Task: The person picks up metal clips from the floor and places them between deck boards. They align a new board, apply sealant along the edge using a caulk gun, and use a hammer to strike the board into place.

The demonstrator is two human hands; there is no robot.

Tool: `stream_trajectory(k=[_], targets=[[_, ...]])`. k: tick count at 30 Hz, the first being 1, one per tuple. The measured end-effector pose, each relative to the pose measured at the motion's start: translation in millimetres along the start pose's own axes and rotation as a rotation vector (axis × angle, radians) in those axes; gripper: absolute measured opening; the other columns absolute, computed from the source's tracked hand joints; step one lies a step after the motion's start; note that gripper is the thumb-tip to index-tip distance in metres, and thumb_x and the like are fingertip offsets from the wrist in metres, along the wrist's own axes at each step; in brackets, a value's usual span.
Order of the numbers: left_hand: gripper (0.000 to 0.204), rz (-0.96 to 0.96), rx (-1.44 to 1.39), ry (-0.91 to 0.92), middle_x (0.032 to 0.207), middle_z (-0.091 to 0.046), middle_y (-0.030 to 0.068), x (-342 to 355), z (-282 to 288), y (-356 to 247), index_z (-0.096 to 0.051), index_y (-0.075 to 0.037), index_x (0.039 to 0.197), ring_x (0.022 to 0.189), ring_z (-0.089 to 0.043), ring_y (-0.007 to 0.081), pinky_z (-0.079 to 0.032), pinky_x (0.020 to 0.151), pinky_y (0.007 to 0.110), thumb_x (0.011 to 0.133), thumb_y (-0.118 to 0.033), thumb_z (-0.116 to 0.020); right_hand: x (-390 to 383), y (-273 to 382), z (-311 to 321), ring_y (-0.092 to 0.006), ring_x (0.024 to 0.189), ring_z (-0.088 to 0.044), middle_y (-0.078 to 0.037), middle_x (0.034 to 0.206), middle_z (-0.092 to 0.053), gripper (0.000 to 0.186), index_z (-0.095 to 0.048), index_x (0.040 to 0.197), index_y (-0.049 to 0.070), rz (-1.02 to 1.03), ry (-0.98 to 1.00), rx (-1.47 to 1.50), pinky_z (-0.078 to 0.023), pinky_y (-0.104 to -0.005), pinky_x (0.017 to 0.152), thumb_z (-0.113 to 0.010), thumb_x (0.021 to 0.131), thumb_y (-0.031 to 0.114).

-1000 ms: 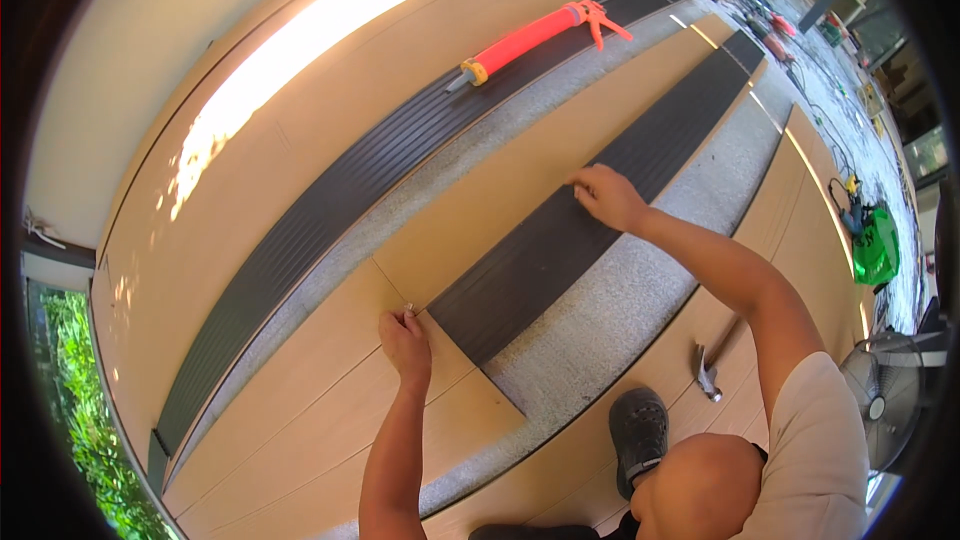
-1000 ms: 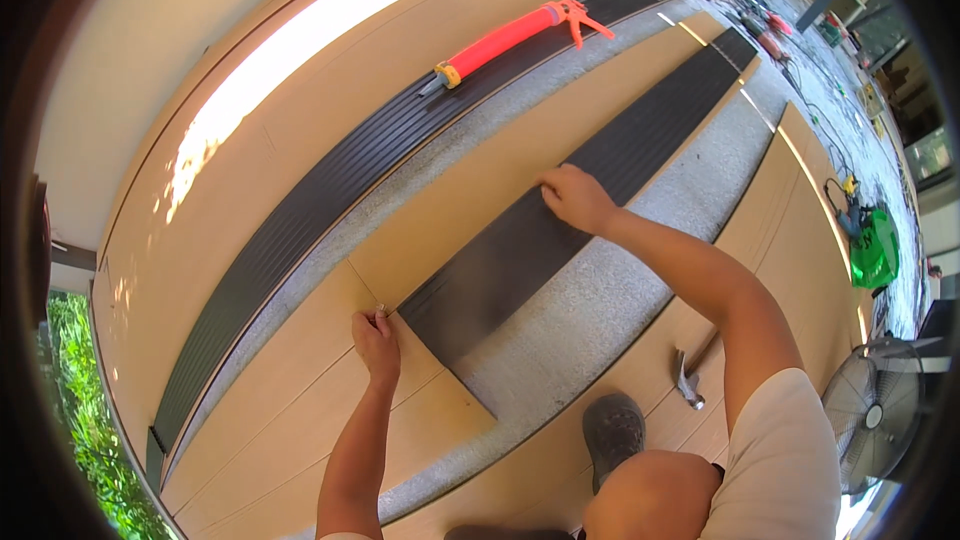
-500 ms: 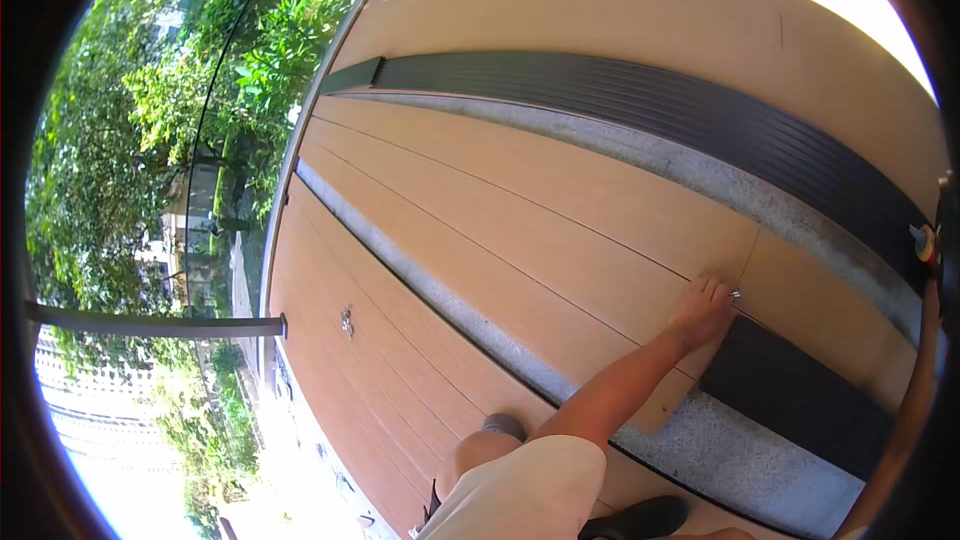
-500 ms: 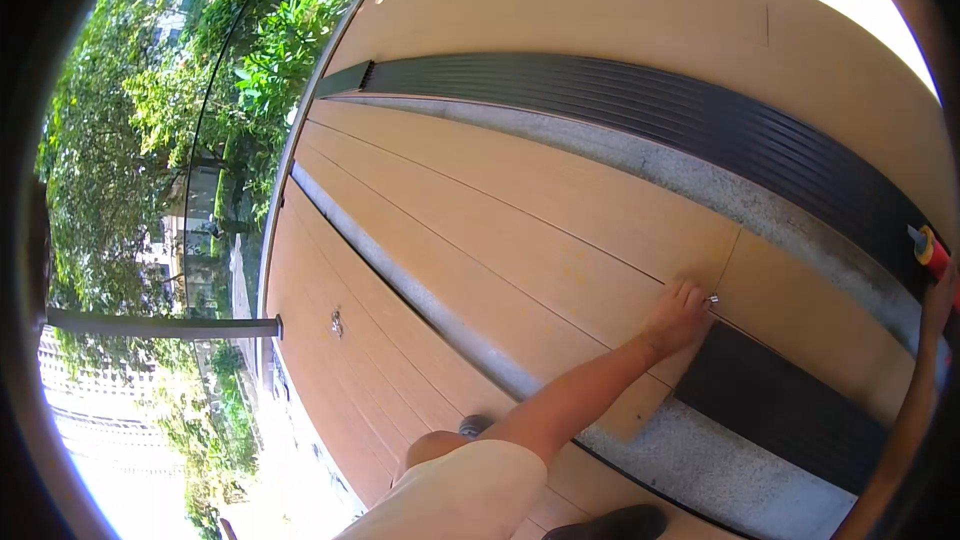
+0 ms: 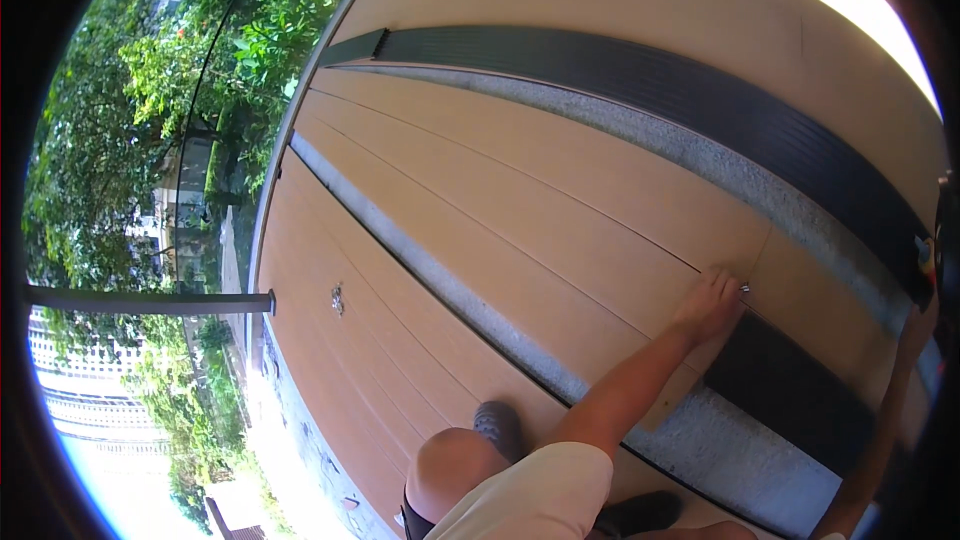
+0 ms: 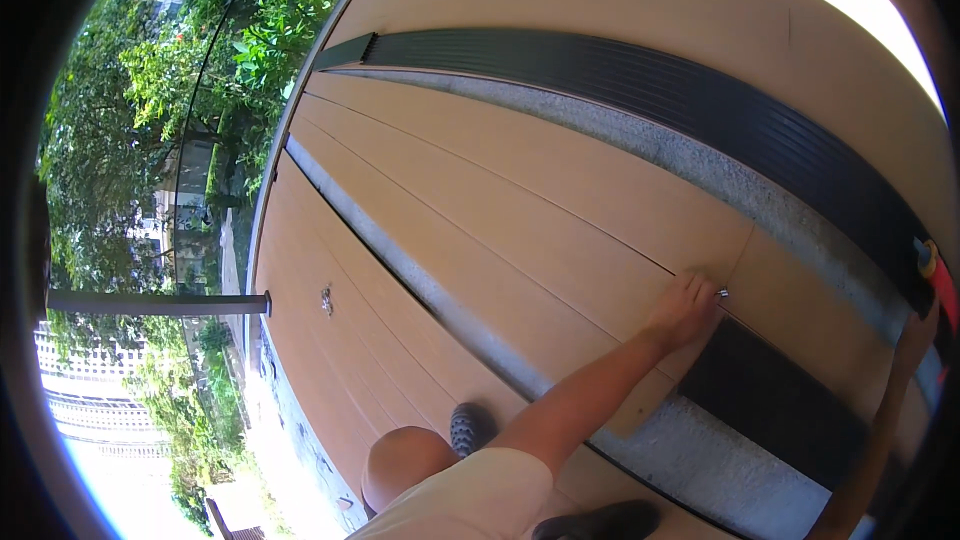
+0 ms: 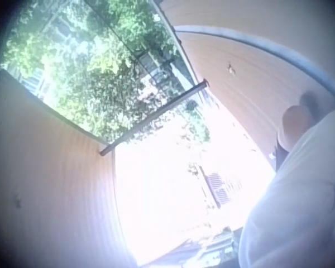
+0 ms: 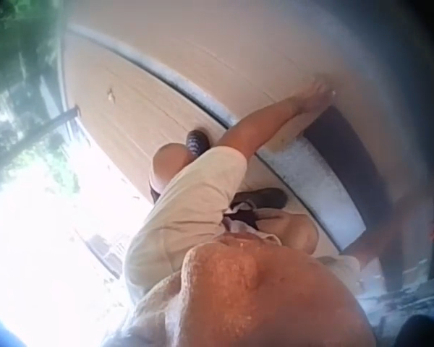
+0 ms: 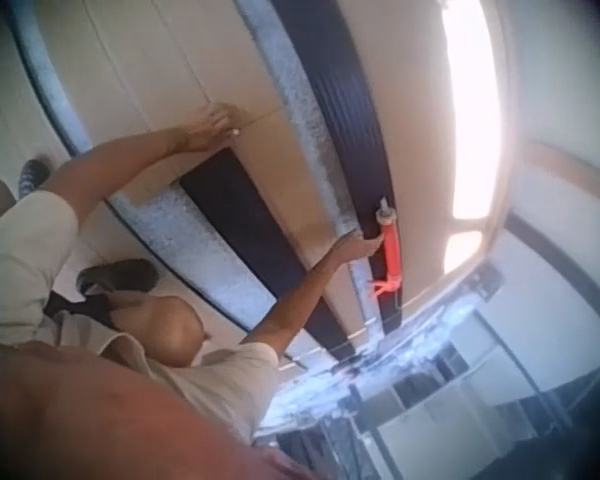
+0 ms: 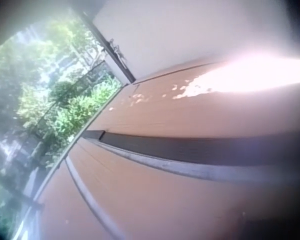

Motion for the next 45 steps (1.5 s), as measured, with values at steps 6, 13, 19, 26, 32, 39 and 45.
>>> stream_trajectory(k=[6, 13, 19, 26, 32, 39, 45], targets=[[0.020, -0.022, 0.088, 0.068, 0.103, -0.061, 0.0167, -1.4, -8.5, 13.5, -0.060, -0.004, 0.100, 0.105, -0.056, 0.0369, -0.049, 0.094, 0.046, 0.091, -0.021, -0.064, -322.0, 228.7, 71.7, -0.0197, 0.116, -0.063, -0.011, 0.128, -0.064, 0.031, -0.056, 0.136, 0.001, -0.540, 0.383, 0.962, -0.047, -0.0320, 0.105, -0.053, 0.106, 0.007], [0.023, 0.264, -0.255, 0.272, 0.095, -0.065, 0.0214, 17.4, 40.5, 47.4, -0.055, -0.001, 0.097, 0.095, -0.062, 0.0418, -0.049, 0.083, 0.050, 0.094, -0.021, -0.067, -493.2, 367.4, 14.0, -0.0143, 0.092, -0.063, -0.006, 0.101, -0.066, 0.025, -0.061, 0.118, 0.000, -0.570, 0.603, 1.209, -0.053, -0.0303, 0.081, -0.061, 0.094, 0.009], [0.027, 0.019, -0.072, 0.758, 0.092, -0.068, 0.0208, -19.5, 192.6, 29.7, -0.059, -0.003, 0.095, 0.091, -0.066, 0.0415, -0.051, 0.077, 0.049, 0.096, -0.028, -0.070, -445.3, 424.6, 51.0, -0.0156, 0.080, -0.062, -0.007, 0.090, -0.064, 0.022, -0.064, 0.104, -0.003, -0.599, 0.855, 1.094, -0.053, -0.0311, 0.073, -0.067, 0.090, 0.013], [0.010, 0.672, -0.642, 0.613, 0.091, -0.069, 0.0096, -221.5, 340.1, 112.1, -0.061, -0.005, 0.108, 0.085, -0.070, 0.0203, -0.059, 0.074, 0.035, 0.099, -0.010, -0.062, -445.0, 450.8, 51.8, -0.0150, 0.073, -0.057, -0.004, 0.084, -0.060, 0.018, -0.061, 0.102, 0.002, -0.854, 0.891, 1.159, -0.046, -0.0295, 0.061, -0.066, 0.088, 0.011], [0.014, 1.048, -1.254, 0.105, 0.100, -0.066, 0.0086, -328.9, 307.6, 192.9, -0.063, -0.001, 0.109, 0.096, -0.067, 0.0204, -0.057, 0.087, 0.034, 0.095, -0.002, -0.061, -444.6, 452.3, 49.2, -0.0149, 0.066, -0.053, -0.003, 0.080, -0.057, 0.010, -0.062, 0.095, 0.006, -1.081, 0.846, 1.383, -0.041, -0.0304, 0.056, -0.066, 0.087, 0.011], [0.042, 1.330, -1.199, -0.423, 0.065, -0.051, 0.0001, -343.8, 303.5, 268.0, -0.061, -0.010, 0.084, 0.055, -0.048, 0.0156, -0.039, 0.052, 0.032, 0.093, -0.051, -0.069, -434.7, 439.3, 76.4, -0.0145, 0.068, -0.050, -0.002, 0.080, -0.053, 0.007, -0.058, 0.087, 0.011, -1.092, 0.924, 1.330, -0.043, -0.0328, 0.059, -0.064, 0.086, 0.015], [0.046, 1.166, -1.260, -0.474, 0.064, -0.041, -0.0054, -302.2, 326.5, 269.6, -0.061, -0.013, 0.086, 0.053, -0.037, 0.0072, -0.026, 0.049, 0.028, 0.090, -0.057, -0.073, -421.3, 467.7, 159.6, -0.0225, 0.088, -0.057, -0.007, 0.098, -0.057, 0.027, -0.059, 0.112, 0.009, -0.973, 1.001, 1.131, -0.052, -0.0445, 0.080, -0.066, 0.096, 0.030]])
Point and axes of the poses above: each hand's wrist, its own x-axis towards the middle knuckle, its own z-axis out of the back of the hand, y = z × x, the point moved 6 cm from there along x, towards the middle knuckle
